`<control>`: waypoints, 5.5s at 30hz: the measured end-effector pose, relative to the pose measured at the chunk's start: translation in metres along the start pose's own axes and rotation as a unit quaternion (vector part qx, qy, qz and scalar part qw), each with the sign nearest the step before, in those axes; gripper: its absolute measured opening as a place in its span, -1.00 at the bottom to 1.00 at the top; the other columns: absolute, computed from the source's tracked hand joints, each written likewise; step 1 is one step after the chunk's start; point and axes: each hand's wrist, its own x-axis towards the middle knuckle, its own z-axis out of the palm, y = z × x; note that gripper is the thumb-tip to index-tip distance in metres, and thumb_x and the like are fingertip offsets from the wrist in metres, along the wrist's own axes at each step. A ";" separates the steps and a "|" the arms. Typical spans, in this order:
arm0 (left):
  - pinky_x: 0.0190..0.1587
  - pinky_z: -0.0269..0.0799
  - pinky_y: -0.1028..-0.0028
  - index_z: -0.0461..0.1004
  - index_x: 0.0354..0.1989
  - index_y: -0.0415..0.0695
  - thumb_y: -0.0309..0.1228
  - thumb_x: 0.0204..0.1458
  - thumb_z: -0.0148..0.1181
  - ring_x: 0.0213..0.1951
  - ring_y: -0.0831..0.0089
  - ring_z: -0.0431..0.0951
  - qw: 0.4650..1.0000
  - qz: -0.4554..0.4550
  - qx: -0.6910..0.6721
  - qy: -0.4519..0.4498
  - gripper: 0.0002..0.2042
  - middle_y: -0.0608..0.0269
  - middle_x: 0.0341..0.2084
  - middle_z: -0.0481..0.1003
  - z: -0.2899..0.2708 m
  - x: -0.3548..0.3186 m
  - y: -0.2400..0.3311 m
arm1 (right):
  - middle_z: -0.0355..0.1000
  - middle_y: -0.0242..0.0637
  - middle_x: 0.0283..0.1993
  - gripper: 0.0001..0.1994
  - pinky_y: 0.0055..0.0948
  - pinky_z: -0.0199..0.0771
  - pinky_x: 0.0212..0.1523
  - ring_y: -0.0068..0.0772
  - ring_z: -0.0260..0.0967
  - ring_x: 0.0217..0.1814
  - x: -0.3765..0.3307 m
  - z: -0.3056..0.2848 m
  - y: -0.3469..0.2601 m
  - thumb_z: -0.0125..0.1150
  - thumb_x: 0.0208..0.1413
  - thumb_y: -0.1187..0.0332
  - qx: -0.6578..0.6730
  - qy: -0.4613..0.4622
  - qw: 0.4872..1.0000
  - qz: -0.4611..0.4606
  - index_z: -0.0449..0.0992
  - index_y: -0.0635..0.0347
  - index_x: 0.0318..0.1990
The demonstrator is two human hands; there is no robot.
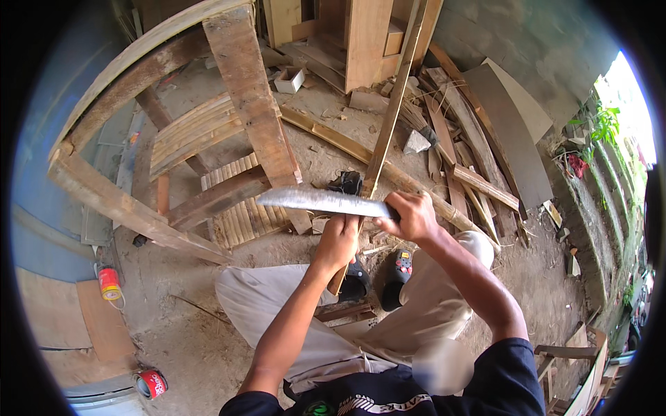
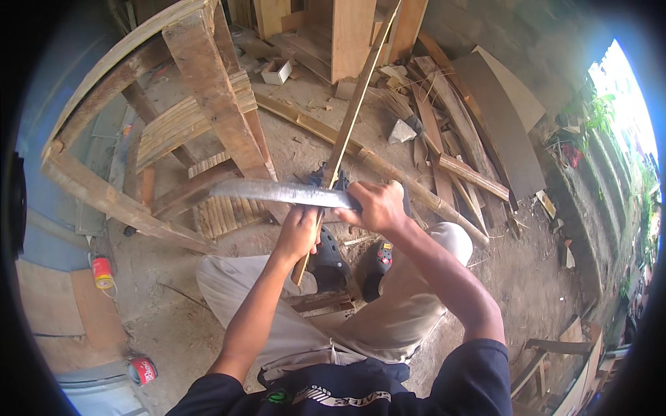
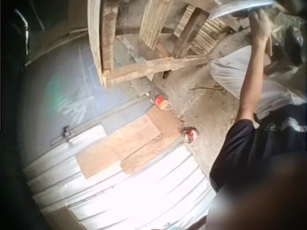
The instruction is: The person assembles a wooden structure by fitting slats into a frame, hammering nails to secure them, and using a saw to trim a bamboo stick. The person works on the floor, handling wood pieces and tools to build the structure.
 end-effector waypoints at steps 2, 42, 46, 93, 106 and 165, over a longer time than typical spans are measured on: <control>-0.80 0.24 0.47 0.36 -0.36 -0.25 -0.13 0.33 -0.18 -0.83 0.51 0.32 1.000 -0.001 0.006 0.018 -0.60 0.30 -0.77 0.31 0.002 -0.002 0.004 | 0.27 -0.29 -0.65 -0.46 -0.22 0.30 -0.62 -0.17 0.33 -0.66 0.000 0.003 -0.004 0.13 0.07 -0.21 0.005 0.012 1.000 -0.027 0.37 0.14 -0.54; -0.79 0.25 0.47 0.33 -0.62 -0.21 0.10 0.30 -0.30 -0.87 0.47 0.31 0.994 -0.062 -0.012 -0.085 -0.36 0.27 -0.87 0.28 0.005 -0.027 -0.008 | 0.37 -0.41 -0.69 -0.46 -0.27 0.32 -0.72 -0.39 0.30 -0.74 -0.006 -0.042 0.026 -0.03 0.14 -0.27 -0.101 -0.055 0.993 -0.007 0.47 -0.01 -0.55; -0.79 0.25 0.44 0.33 -0.64 -0.22 0.09 0.31 -0.29 -0.87 0.46 0.32 0.994 -0.065 0.003 -0.083 -0.36 0.26 -0.86 0.29 0.002 -0.027 -0.003 | 0.46 -0.31 -0.62 -0.51 -0.14 0.44 -0.60 -0.24 0.44 -0.64 0.000 -0.050 0.030 0.10 0.08 -0.21 -0.079 -0.044 0.982 0.167 0.51 0.06 -0.50; -0.68 0.31 0.32 0.39 -0.56 -0.22 -0.07 0.32 -0.17 -0.79 0.28 0.43 0.987 0.034 0.118 -0.101 -0.49 0.12 -0.80 0.40 -0.019 -0.026 -0.044 | 0.10 -0.52 -0.71 -0.35 -0.53 0.06 -0.74 -0.63 0.06 -0.73 -0.027 -0.103 0.166 0.04 0.11 -0.34 0.333 0.268 0.694 0.580 0.42 0.17 -0.55; -0.59 0.33 0.22 0.35 -0.47 -0.20 -0.28 0.28 -0.06 -0.65 0.04 0.50 0.907 0.332 0.215 0.148 -0.70 0.03 -0.76 0.38 0.033 0.025 -0.077 | 0.10 -0.54 -0.65 -0.74 -0.57 0.10 -0.68 -0.65 0.03 -0.72 0.057 -0.045 0.007 0.33 0.13 0.23 0.639 0.202 0.646 0.365 0.44 0.22 -0.30; -0.26 0.17 0.45 0.25 -0.40 -0.09 0.24 0.19 -0.14 -0.42 0.48 0.19 0.915 0.260 -0.206 0.230 -0.45 0.36 -0.56 0.18 -0.027 0.087 -0.064 | 0.37 0.30 -0.55 -0.27 0.05 0.36 -0.27 0.29 0.44 -0.38 -0.084 0.215 -0.072 -0.25 0.30 -0.15 0.400 -0.016 0.708 0.581 0.47 0.47 -0.54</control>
